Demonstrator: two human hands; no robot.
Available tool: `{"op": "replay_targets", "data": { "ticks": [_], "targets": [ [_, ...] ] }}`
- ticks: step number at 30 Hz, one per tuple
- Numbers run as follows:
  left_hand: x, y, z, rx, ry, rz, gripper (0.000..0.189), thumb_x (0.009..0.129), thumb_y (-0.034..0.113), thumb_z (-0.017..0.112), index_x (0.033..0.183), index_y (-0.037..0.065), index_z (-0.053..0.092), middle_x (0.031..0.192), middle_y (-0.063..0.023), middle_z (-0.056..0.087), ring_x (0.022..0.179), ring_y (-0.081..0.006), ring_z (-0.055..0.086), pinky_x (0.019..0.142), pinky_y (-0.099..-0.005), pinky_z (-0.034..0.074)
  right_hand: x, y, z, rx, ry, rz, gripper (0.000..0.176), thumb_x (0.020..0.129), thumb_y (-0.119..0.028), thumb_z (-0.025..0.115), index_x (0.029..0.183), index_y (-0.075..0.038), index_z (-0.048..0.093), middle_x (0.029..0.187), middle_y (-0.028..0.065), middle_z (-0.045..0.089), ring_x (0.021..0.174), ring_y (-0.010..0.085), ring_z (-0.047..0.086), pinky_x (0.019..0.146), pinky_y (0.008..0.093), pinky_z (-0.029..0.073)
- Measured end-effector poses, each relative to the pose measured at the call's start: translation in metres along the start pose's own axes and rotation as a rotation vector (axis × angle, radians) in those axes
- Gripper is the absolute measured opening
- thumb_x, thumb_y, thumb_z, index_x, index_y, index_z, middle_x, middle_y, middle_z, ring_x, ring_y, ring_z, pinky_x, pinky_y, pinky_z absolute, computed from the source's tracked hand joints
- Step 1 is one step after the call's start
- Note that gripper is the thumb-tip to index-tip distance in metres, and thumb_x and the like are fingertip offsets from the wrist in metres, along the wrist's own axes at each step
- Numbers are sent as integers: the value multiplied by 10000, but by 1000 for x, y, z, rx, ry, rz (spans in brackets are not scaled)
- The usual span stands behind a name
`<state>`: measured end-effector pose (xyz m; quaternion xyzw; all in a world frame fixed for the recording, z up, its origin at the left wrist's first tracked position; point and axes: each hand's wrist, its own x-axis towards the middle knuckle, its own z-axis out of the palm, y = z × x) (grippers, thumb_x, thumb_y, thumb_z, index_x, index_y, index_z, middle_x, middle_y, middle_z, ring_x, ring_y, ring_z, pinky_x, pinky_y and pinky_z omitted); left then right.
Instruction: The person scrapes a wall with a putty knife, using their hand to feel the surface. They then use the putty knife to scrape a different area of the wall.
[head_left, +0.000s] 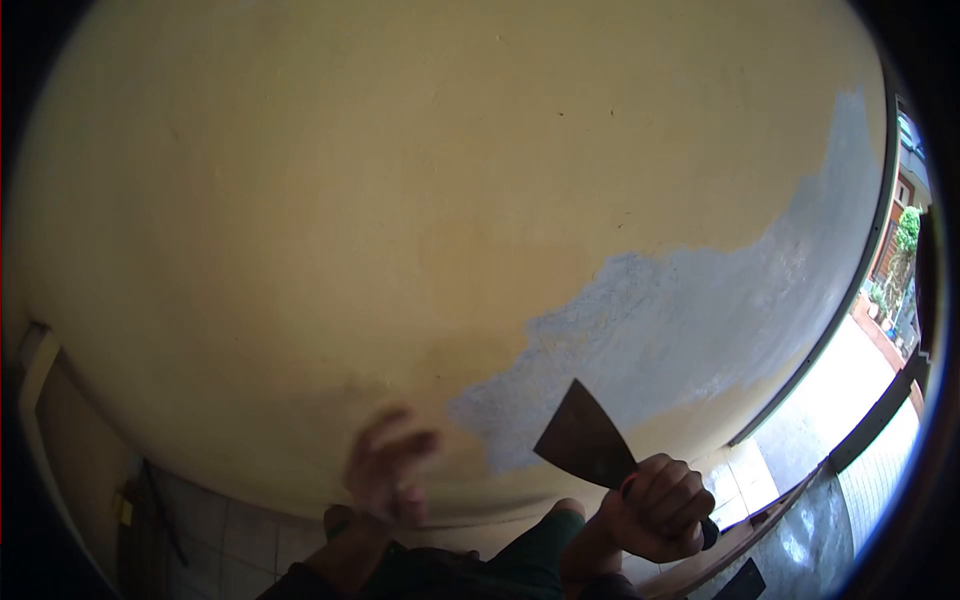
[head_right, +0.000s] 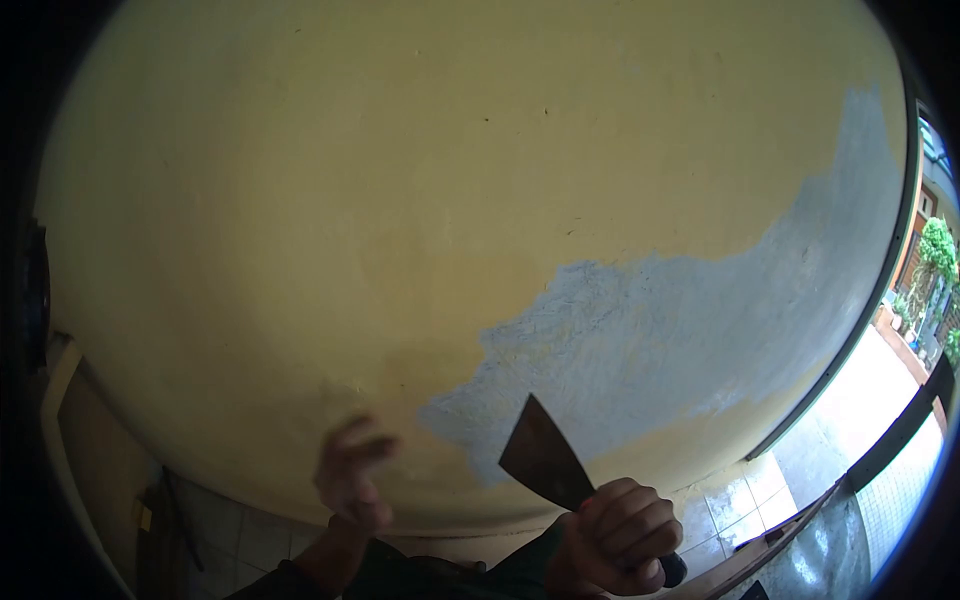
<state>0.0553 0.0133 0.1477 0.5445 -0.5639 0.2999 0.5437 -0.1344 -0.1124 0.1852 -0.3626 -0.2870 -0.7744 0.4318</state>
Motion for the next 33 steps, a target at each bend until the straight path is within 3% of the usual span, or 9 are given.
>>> {"op": "replay_targets", "data": {
  "ticks": [2, 5, 8, 11, 15, 19, 20, 23, 33],
  "targets": [
    [13, -19, -10, 244, 100, 87, 539, 947, 451, 296, 1104, 52, 622, 1166, -176, 603, 1229, -480, 406, 1049, -552, 268, -1, 8, 4, 16, -42, -9, 307, 785, -162, 476, 523, -136, 318, 376, -16, 309, 283, 62, 231, 308, 192, 239],
    [19, -51, 10, 382, 255, 149, 532, 947, 461, 295, 1287, 112, 509, 1406, -192, 385, 1363, -476, 168, 1077, -621, 114, -5, 22, 5, -16, -51, -36, 320, 785, -179, 508, 526, -126, 327, 390, 3, 352, 292, 86, 286, 319, 218, 291],
    [9, -67, 22, 701, 74, 133, 542, 942, 484, 289, 1360, 175, 442, 1486, -188, 237, 1383, -462, 115, 1070, -650, 46, -6, 41, -11, -7, -117, 64, 381, 812, -214, 562, 533, -115, 323, 389, 29, 365, 312, 135, 353, 371, 260, 385],
    [10, -67, 26, 661, 75, 129, 541, 934, 489, 296, 1348, 181, 459, 1479, -187, 255, 1382, -462, 122, 1070, -654, 10, -10, 32, -5, -1, 41, -80, 287, 744, -157, 493, 516, -131, 320, 369, -17, 315, 289, 79, 269, 322, 188, 258],
    [5, -68, 27, 671, 67, 126, 538, 926, 487, 314, 1347, 187, 460, 1481, -185, 251, 1385, -459, 116, 1071, -651, -3, -11, 50, -4, -10, -91, -9, 295, 723, -158, 505, 510, -136, 303, 371, -17, 341, 293, 83, 266, 330, 201, 274],
    [9, -72, 26, 679, 80, 141, 532, 921, 477, 325, 1345, 188, 463, 1481, -184, 252, 1387, -458, 110, 1073, -651, -2, -13, 39, 7, -6, 57, -124, 291, 714, -151, 518, 505, -135, 316, 364, -28, 330, 290, 73, 265, 331, 202, 249],
    [7, -71, 26, 676, 77, 138, 531, 920, 475, 327, 1346, 188, 463, 1482, -183, 251, 1387, -458, 109, 1073, -650, -1, -13, 45, 2, 65, -80, -41, 284, 709, -140, 514, 500, -137, 322, 358, -35, 328, 282, 64, 262, 331, 198, 224],
    [7, -71, 24, 686, 67, 134, 527, 916, 466, 334, 1348, 192, 460, 1484, -182, 248, 1387, -459, 108, 1072, -652, 1, -15, 48, 2, 40, -104, -41, 280, 703, -138, 506, 495, -136, 318, 358, -39, 329, 275, 56, 260, 329, 194, 206],
    [6, -72, 23, 669, 70, 129, 519, 901, 454, 358, 1341, 201, 469, 1481, -179, 254, 1389, -454, 104, 1073, -649, -10, -18, 56, -4, 75, -33, -45, 281, 679, -149, 516, 494, -147, 303, 368, -31, 325, 299, 62, 261, 335, 186, 236]
  ]
}}
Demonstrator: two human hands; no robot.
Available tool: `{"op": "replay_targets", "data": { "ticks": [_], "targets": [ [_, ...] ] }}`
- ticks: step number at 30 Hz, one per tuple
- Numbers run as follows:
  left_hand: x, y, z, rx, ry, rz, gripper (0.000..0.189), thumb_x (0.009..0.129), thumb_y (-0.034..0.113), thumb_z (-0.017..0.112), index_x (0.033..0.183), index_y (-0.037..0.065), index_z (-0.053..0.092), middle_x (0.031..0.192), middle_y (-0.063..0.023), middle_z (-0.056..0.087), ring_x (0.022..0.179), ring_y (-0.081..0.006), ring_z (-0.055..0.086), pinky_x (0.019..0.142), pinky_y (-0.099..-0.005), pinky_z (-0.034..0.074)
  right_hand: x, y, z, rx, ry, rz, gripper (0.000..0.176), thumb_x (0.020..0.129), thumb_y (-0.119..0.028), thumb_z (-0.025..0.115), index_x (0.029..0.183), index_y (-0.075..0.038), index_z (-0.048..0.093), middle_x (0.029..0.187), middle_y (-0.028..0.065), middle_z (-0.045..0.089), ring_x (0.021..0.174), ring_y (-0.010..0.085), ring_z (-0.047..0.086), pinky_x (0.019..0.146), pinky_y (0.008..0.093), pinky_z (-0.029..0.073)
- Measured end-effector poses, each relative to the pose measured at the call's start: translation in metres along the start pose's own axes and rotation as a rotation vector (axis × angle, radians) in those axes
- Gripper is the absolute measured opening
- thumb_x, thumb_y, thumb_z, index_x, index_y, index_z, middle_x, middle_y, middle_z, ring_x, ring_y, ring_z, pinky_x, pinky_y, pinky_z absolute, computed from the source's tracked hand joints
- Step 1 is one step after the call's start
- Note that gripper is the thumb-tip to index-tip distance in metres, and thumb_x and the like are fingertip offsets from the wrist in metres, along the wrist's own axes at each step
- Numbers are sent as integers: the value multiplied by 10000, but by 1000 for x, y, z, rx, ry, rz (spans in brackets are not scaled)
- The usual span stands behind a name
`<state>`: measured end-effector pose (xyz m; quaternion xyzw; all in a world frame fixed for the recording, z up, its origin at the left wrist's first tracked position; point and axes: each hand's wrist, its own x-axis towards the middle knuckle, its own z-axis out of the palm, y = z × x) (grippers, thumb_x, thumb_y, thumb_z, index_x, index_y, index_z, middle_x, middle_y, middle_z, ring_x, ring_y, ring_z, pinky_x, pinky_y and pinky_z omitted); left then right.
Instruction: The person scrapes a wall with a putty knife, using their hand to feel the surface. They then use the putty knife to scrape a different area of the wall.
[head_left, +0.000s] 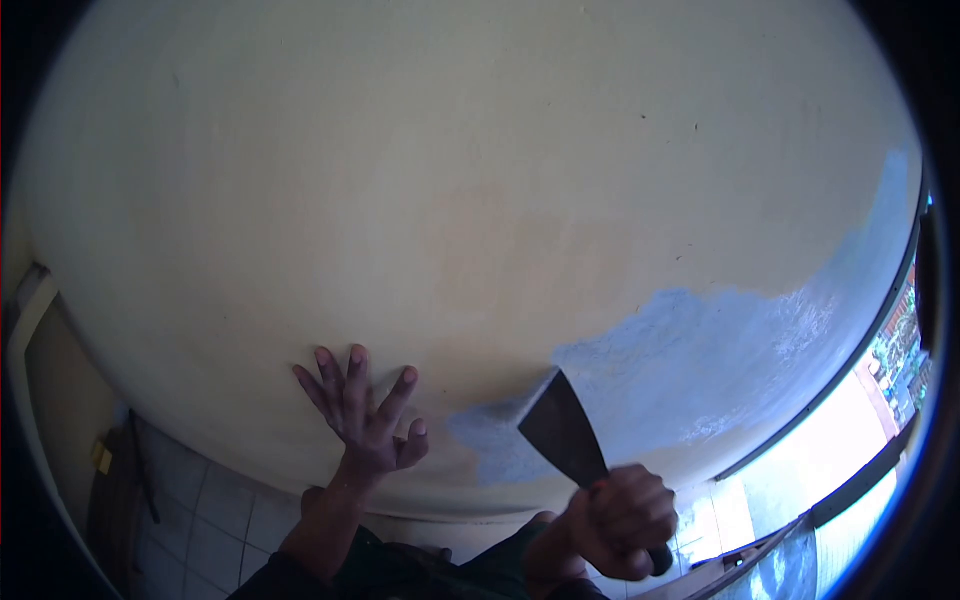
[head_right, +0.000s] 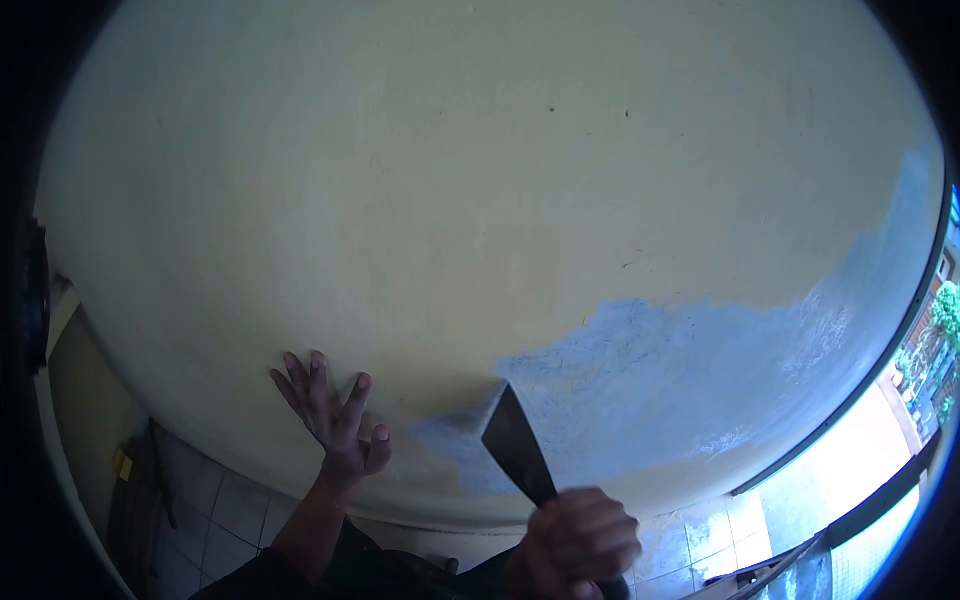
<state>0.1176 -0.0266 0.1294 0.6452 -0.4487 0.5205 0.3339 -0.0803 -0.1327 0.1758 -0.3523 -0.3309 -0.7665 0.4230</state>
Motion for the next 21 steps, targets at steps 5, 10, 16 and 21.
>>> {"op": "replay_targets", "data": {
  "ticks": [5, 10, 16, 21],
  "targets": [
    [1, 0, 0, 1, -5, 7, 518, 902, 454, 357, 1340, 202, 469, 1483, -174, 252, 1389, -454, 104, 1074, -649, -10, -8, -9, -4, -48, 159, -13, 280, 678, -142, 510, 495, -151, 298, 368, -39, 325, 297, 56, 255, 335, 181, 243],
    [-1, 2, 4, -38, 32, -45, 465, 872, 448, 397, 1259, 252, 564, 1465, -142, 312, 1397, -422, 126, 1072, -656, -17, 1, -9, 2, 37, 48, -25, 282, 678, -145, 510, 493, -151, 297, 372, -34, 328, 298, 65, 253, 334, 179, 234],
    [1, 1, 2, -2, -3, 1, 516, 904, 457, 358, 1344, 210, 463, 1484, -175, 248, 1391, -452, 96, 1078, -641, -13, 0, -5, 5, -25, 96, -36, 268, 668, -148, 504, 495, -153, 301, 379, -35, 309, 326, 70, 261, 368, 187, 255],
    [0, 1, 1, -2, -1, 4, 517, 901, 451, 363, 1346, 206, 461, 1484, -179, 247, 1390, -455, 96, 1077, -642, -13, -1, 0, -3, -6, -3, 34, 248, 675, -154, 506, 504, -147, 326, 382, -33, 320, 321, 69, 263, 381, 183, 269]
  ]
}}
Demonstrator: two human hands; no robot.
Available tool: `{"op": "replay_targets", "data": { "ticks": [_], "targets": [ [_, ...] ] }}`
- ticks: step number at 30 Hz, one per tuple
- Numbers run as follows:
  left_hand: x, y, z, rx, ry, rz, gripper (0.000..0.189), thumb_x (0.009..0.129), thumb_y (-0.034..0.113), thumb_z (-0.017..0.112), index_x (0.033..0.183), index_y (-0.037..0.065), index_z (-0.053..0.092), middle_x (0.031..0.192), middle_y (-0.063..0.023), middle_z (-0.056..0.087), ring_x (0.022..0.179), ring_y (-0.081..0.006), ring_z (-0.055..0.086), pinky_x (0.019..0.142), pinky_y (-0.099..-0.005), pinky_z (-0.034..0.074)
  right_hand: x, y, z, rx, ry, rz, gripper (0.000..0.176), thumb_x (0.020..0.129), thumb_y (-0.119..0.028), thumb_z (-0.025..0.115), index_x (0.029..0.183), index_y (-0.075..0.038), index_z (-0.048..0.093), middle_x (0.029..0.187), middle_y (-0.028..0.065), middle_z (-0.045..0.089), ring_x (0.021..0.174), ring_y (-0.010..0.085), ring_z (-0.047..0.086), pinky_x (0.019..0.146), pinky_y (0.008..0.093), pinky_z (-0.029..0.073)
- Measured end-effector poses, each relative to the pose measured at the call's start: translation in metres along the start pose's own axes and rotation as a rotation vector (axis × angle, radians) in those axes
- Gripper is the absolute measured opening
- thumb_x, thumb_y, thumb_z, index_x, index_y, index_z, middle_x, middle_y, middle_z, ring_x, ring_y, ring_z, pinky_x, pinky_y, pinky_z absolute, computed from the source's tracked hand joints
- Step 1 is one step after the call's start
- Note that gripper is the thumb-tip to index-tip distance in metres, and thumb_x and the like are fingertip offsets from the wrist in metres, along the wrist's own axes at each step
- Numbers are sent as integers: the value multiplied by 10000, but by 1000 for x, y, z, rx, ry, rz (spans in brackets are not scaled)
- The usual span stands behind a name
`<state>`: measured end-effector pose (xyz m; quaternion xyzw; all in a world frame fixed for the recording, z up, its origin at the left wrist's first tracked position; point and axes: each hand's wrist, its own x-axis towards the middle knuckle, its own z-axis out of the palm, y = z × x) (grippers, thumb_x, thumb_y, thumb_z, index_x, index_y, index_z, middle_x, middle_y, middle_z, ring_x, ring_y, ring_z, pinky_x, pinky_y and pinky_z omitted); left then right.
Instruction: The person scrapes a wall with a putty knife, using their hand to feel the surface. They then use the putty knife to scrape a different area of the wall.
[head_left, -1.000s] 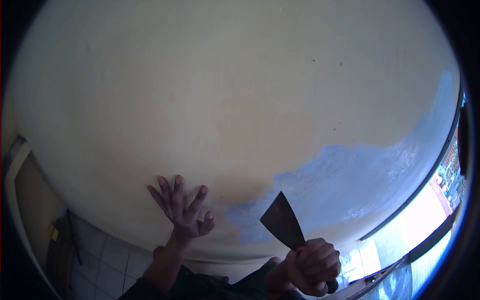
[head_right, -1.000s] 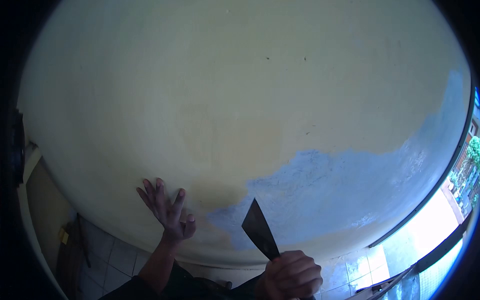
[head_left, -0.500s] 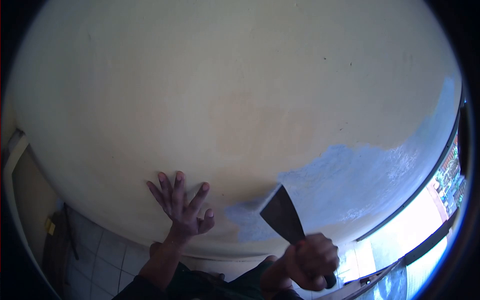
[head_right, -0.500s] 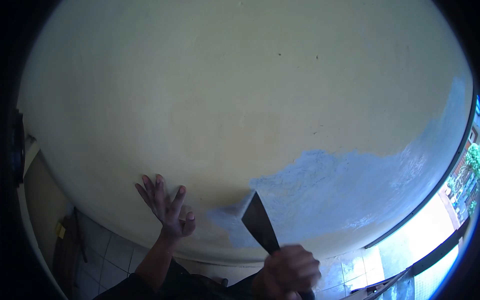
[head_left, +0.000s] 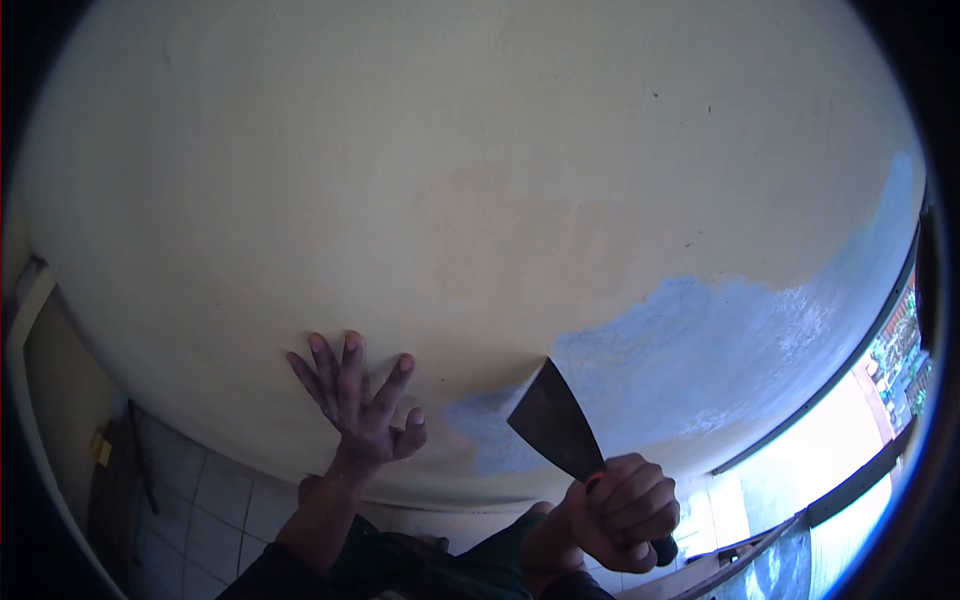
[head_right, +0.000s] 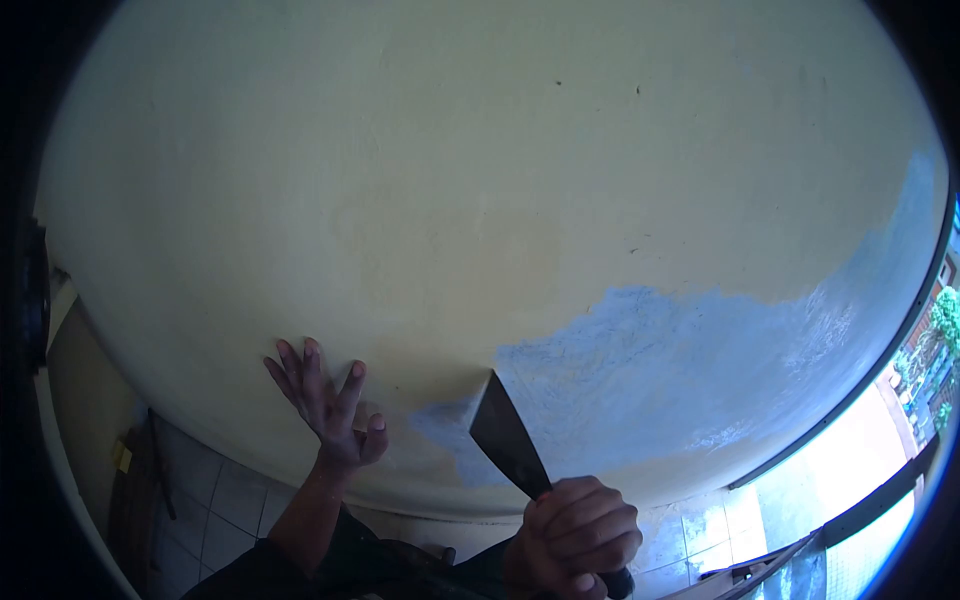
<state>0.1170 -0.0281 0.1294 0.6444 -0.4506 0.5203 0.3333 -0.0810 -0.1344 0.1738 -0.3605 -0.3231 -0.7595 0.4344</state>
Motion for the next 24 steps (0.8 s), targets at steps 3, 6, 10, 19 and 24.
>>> {"op": "replay_targets", "data": {
  "ticks": [3, 6, 10, 19, 24],
  "targets": [
    [1, -1, 1, -2, 21, -13, 502, 891, 449, 374, 1322, 221, 490, 1476, -170, 270, 1392, -446, 106, 1077, -644, -14, -2, -1, 0, 17, 71, -53, 244, 679, -160, 504, 507, -145, 333, 383, -33, 331, 314, 69, 262, 381, 183, 275],
    [-2, 2, 0, -28, 38, -48, 472, 871, 446, 397, 1274, 254, 550, 1462, -148, 316, 1397, -428, 122, 1074, -653, -15, 0, 0, -3, 21, -9, -2, 250, 682, -164, 505, 506, -139, 330, 381, -34, 331, 313, 67, 264, 379, 182, 278],
    [1, 0, 4, -24, 55, -41, 472, 870, 446, 398, 1274, 254, 550, 1461, -151, 316, 1397, -428, 121, 1073, -654, -16, 4, 3, 5, 17, 74, -56, 244, 680, -166, 507, 510, -137, 334, 383, -34, 330, 312, 68, 267, 375, 186, 280],
    [2, -2, 3, -22, 42, -47, 478, 863, 455, 409, 1275, 258, 551, 1462, -151, 313, 1397, -431, 115, 1073, -654, -17, 4, 7, 12, 39, 149, -62, 261, 678, -157, 529, 511, -143, 328, 380, -34, 330, 304, 65, 254, 335, 182, 255],
    [-1, -2, 3, -22, 20, -19, 497, 868, 458, 399, 1299, 245, 523, 1471, -158, 289, 1395, -438, 107, 1074, -651, -16, -1, -2, 8, 64, 82, 26, 267, 682, -177, 519, 517, -160, 311, 419, -37, 298, 408, 79, 289, 412, 197, 267]
  ]
}}
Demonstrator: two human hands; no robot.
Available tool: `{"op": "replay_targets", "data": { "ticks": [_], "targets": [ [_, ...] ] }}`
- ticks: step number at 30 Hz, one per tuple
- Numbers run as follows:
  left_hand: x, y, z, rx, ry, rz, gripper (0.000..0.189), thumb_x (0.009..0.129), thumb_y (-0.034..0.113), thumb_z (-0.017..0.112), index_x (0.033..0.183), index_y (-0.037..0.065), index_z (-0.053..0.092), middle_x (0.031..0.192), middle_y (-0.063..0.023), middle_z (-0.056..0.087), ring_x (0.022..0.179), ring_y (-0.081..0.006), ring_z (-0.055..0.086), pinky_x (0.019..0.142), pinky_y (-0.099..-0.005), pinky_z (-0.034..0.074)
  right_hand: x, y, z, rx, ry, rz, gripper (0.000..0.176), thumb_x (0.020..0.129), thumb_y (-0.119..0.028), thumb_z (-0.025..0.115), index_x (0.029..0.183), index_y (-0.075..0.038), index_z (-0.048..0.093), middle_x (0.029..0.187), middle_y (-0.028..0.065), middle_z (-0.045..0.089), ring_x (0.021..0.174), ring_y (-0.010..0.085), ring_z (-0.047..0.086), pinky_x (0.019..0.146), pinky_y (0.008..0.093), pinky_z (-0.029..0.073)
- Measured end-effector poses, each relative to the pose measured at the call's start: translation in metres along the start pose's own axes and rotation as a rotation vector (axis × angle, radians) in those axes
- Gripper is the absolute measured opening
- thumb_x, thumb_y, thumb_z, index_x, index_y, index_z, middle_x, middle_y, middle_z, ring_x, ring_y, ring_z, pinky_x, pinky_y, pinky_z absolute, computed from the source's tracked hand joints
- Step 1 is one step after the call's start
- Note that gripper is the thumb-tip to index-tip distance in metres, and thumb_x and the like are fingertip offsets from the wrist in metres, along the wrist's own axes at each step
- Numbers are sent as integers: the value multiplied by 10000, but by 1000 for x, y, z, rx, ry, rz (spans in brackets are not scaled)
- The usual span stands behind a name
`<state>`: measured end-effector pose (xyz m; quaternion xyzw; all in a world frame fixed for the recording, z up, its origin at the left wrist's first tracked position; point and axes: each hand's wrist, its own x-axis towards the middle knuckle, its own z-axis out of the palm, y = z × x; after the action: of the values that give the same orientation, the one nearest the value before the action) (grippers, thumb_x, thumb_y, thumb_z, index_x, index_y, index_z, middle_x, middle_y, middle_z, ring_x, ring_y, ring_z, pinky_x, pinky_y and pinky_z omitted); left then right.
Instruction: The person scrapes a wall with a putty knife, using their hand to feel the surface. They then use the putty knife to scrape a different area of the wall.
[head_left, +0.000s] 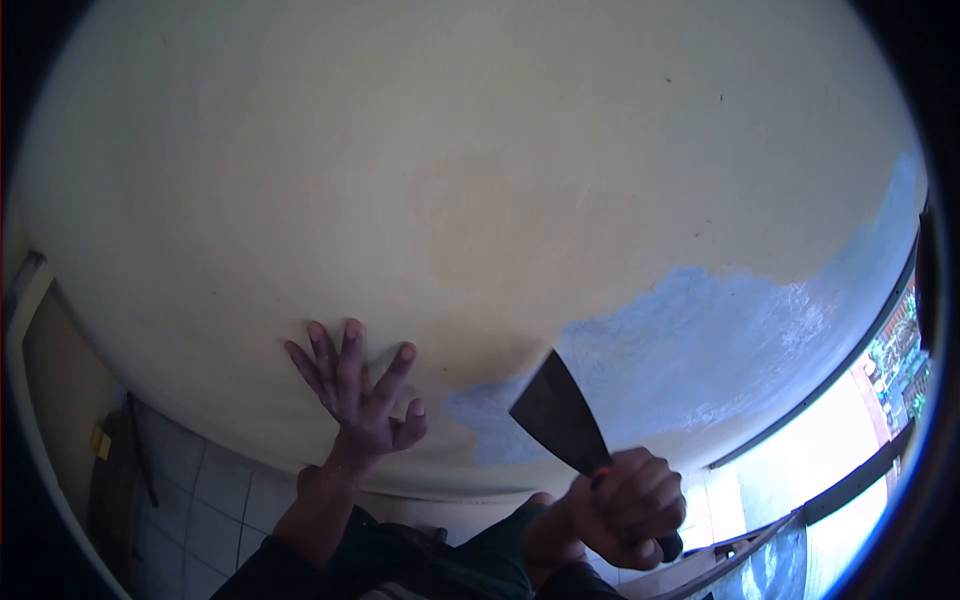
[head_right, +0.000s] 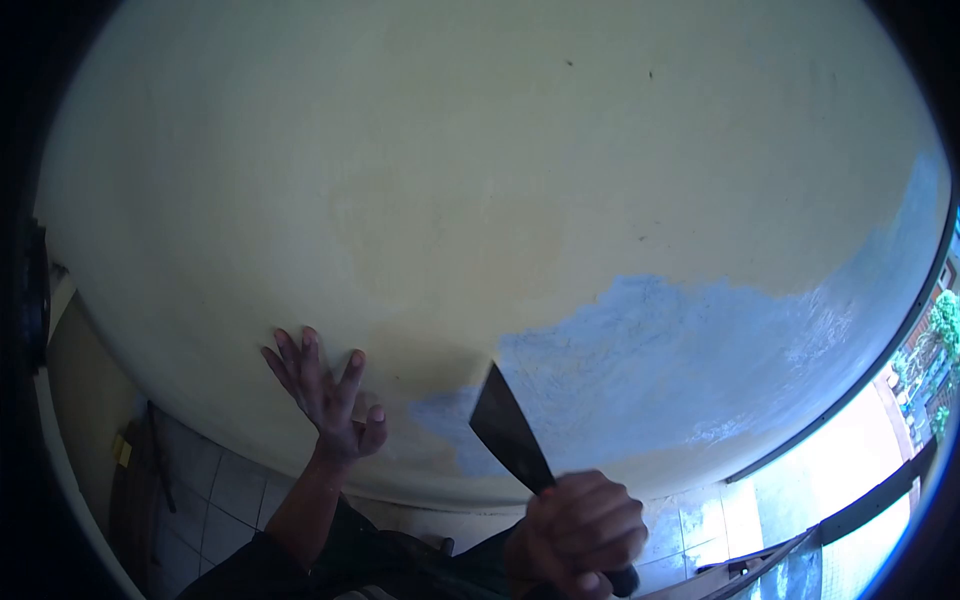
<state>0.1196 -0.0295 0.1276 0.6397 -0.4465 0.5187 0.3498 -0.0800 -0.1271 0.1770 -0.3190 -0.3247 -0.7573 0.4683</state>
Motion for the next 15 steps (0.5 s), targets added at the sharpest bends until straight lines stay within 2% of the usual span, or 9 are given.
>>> {"op": "replay_targets", "data": {
  "ticks": [2, 6, 9, 10, 15],
  "targets": [
    [2, 0, -3, 27, -26, 35, 536, 884, 458, 373, 1352, 212, 459, 1487, -177, 243, 1392, -451, 93, 1076, -642, -15, 0, 3, 4, -79, 144, -116, 260, 684, -177, 518, 515, -159, 321, 405, -30, 317, 382, 85, 281, 389, 193, 264],
    [1, 1, -3, 20, -26, 26, 533, 885, 452, 372, 1354, 214, 455, 1488, -177, 243, 1392, -451, 94, 1079, -638, -17, 4, 4, -4, -9, -127, 34, 266, 674, -167, 512, 503, -151, 308, 391, -29, 298, 350, 74, 265, 386, 188, 267],
    [3, -1, 1, 25, -8, 30, 533, 884, 450, 373, 1355, 213, 454, 1487, -178, 244, 1392, -453, 93, 1079, -638, -17, 5, 2, 0, -41, 34, -128, 266, 669, -137, 516, 494, -137, 315, 376, -34, 315, 308, 57, 255, 341, 179, 272],
    [4, -2, 0, 27, -8, 31, 533, 884, 449, 373, 1355, 212, 454, 1487, -179, 244, 1392, -454, 92, 1079, -638, -17, 4, 6, -12, 24, -103, -46, 263, 667, -119, 516, 491, -132, 322, 367, -34, 348, 281, 44, 257, 304, 159, 257],
    [3, -2, 0, 21, -11, 36, 539, 886, 455, 371, 1359, 210, 449, 1486, -181, 245, 1391, -456, 88, 1079, -638, -16, 3, 4, -7, 4, -122, -51, 248, 664, -127, 510, 494, -128, 329, 365, -34, 361, 274, 41, 268, 311, 153, 267]
  ]
}}
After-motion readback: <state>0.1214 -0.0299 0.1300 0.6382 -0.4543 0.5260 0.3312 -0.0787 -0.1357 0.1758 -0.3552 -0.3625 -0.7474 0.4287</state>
